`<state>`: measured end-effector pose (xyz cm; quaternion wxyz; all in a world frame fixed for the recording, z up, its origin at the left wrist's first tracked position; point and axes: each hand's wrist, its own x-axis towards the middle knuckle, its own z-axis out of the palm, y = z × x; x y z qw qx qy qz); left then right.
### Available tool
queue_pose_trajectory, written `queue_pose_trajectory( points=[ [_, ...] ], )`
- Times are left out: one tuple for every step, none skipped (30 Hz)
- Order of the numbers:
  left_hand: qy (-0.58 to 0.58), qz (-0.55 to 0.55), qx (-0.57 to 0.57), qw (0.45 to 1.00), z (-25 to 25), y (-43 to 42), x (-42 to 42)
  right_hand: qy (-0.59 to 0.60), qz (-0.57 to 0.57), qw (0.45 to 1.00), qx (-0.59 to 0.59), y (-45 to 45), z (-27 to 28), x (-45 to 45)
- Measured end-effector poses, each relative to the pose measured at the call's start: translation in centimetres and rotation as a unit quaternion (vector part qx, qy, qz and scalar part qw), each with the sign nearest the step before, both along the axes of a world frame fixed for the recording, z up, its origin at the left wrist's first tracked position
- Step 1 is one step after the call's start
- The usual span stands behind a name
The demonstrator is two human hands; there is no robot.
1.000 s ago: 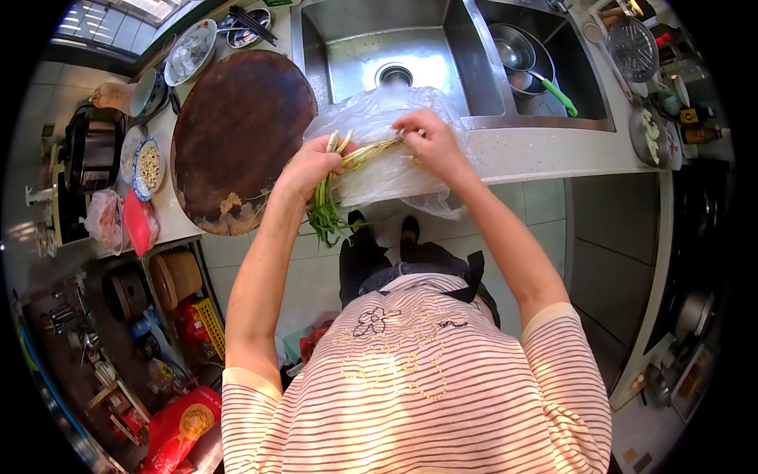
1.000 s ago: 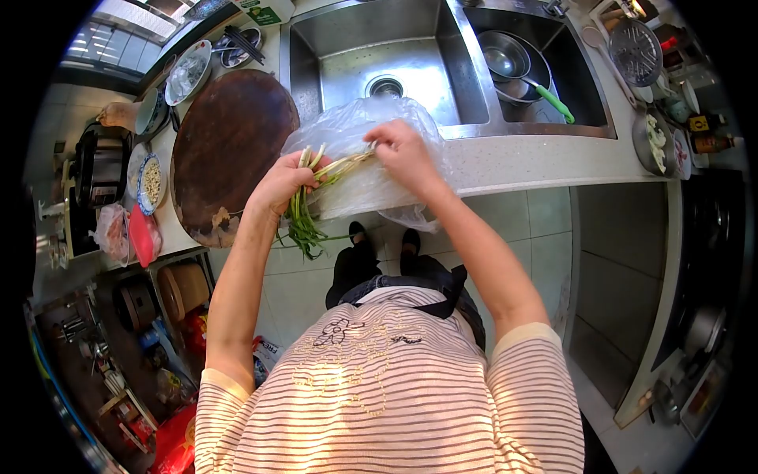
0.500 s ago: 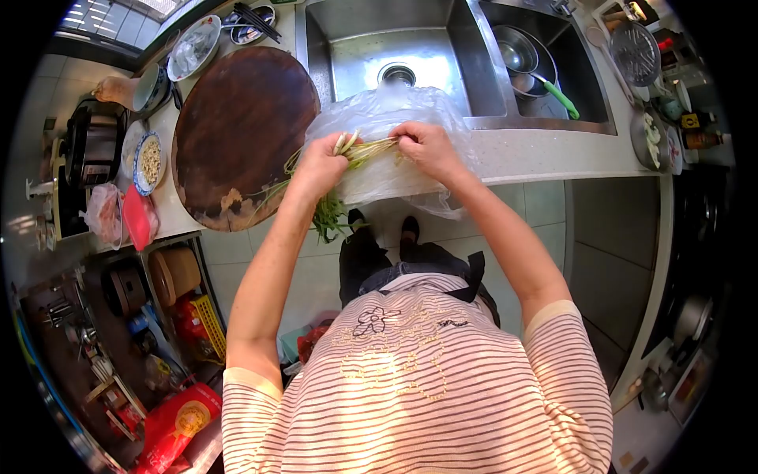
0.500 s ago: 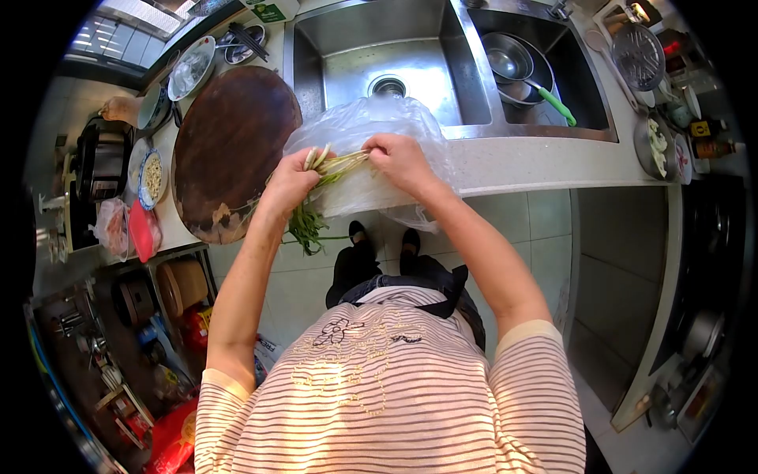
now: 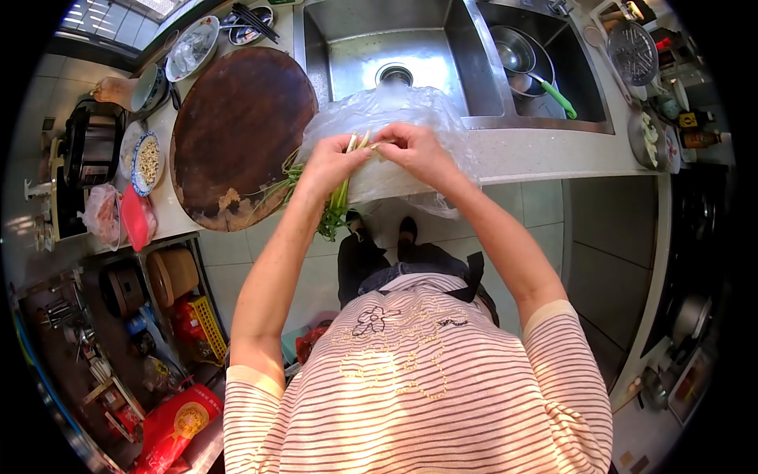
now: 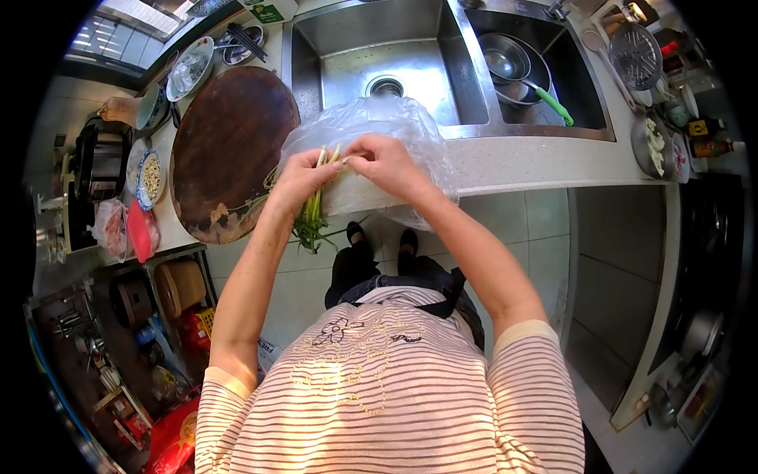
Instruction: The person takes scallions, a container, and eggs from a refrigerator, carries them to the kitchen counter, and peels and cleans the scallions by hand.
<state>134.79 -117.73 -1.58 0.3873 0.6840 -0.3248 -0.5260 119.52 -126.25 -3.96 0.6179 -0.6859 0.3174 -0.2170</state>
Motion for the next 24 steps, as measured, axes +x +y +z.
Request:
queue_pose_trajectory(
  points=[
    [0.009,-0.003,0.01,1.0,-0.3,-0.1,0.1,0.005,0.012,0.997,-0.071,-0.1,-0.2,0.0],
    [0.018,-0.004,0.019,1.0,-0.8,-0.2,0.2,0.009,0.025,0.99,-0.141,-0.2,-0.5,-0.1],
    [0.027,-0.006,0.028,0.999,-0.9,-0.2,0.3,0.013,0.038,0.977,-0.21,-0.4,-0.7,-0.1],
    [0.026,-0.004,0.033,0.999,-0.8,-0.2,0.3,0.01,0.037,0.972,-0.23,-0.5,-0.8,0.0],
    [0.025,-0.001,0.037,0.999,-0.6,-0.1,0.3,0.008,0.036,0.968,-0.249,-0.6,-0.9,0.0],
    [0.024,0.001,0.042,0.999,-0.3,-0.1,0.2,0.005,0.034,0.963,-0.269,-0.7,-0.9,-0.1],
    [0.042,0.017,0.045,0.998,-0.2,0.0,0.5,0.025,0.018,0.964,-0.264,-1.1,-1.2,-0.4],
    [0.06,0.034,0.048,0.996,0.0,0.2,0.9,0.045,0.003,0.965,-0.258,-1.7,-1.7,-0.9],
    [0.078,0.052,0.051,0.994,0.1,0.3,1.3,0.064,-0.013,0.965,-0.253,-2.1,-1.7,-1.2],
    [0.083,0.053,0.051,0.994,0.1,0.4,1.7,0.066,-0.02,0.97,-0.235,-2.3,-1.6,-1.3],
    [0.089,0.055,0.053,0.993,0.2,0.4,2.0,0.067,-0.027,0.974,-0.217,-2.4,-1.3,-1.5],
    [0.095,0.056,0.054,0.992,0.2,0.4,2.1,0.068,-0.034,0.977,-0.198,-2.5,-1.1,-1.5],
    [0.087,0.041,0.047,0.994,0.0,0.3,2.0,0.053,-0.026,0.979,-0.197,-2.4,-1.2,-1.3],
    [0.089,0.041,0.043,0.994,0.0,0.2,1.7,0.038,-0.018,0.98,-0.196,-2.2,-1.3,-1.0],
    [0.091,0.04,0.039,0.994,0.0,0.0,1.2,0.023,-0.011,0.98,-0.196,-2.0,-1.2,-0.6],
    [0.093,0.04,0.036,0.994,0.0,-0.1,0.8,0.032,-0.02,0.982,-0.186,-1.7,-0.9,-0.4],
    [0.085,0.041,0.032,0.995,0.0,-0.1,0.6,0.04,-0.028,0.983,-0.176,-1.2,-0.5,-0.2],
    [0.076,0.043,0.028,0.996,-0.1,-0.2,0.4,0.049,-0.036,0.984,-0.165,-0.9,-0.3,-0.1],
    [0.067,0.046,0.024,0.996,-0.2,-0.2,0.3,0.045,-0.048,0.985,-0.159,-0.9,-0.4,-0.1],
    [0.058,0.048,0.026,0.997,-0.3,-0.2,0.4,0.041,-0.059,0.986,-0.152,-0.8,-0.7,-0.1],
    [0.049,0.051,0.028,0.997,-0.6,-0.2,0.5,0.037,-0.07,0.986,-0.145,-0.8,-0.8,-0.2],
    [0.04,0.055,0.03,0.997,-0.9,-0.1,0.6,0.03,-0.058,0.986,-0.152,-0.8,-0.7,-0.3],
    [0.025,0.055,0.011,0.998,-1.4,-0.1,0.7,0.023,-0.045,0.986,-0.159,-0.9,-0.4,-0.5],
    [0.011,0.052,-0.007,0.999,-2.1,-0.2,0.7,0.017,-0.035,0.985,-0.166,-0.8,-0.1,-0.6]
  ],
)
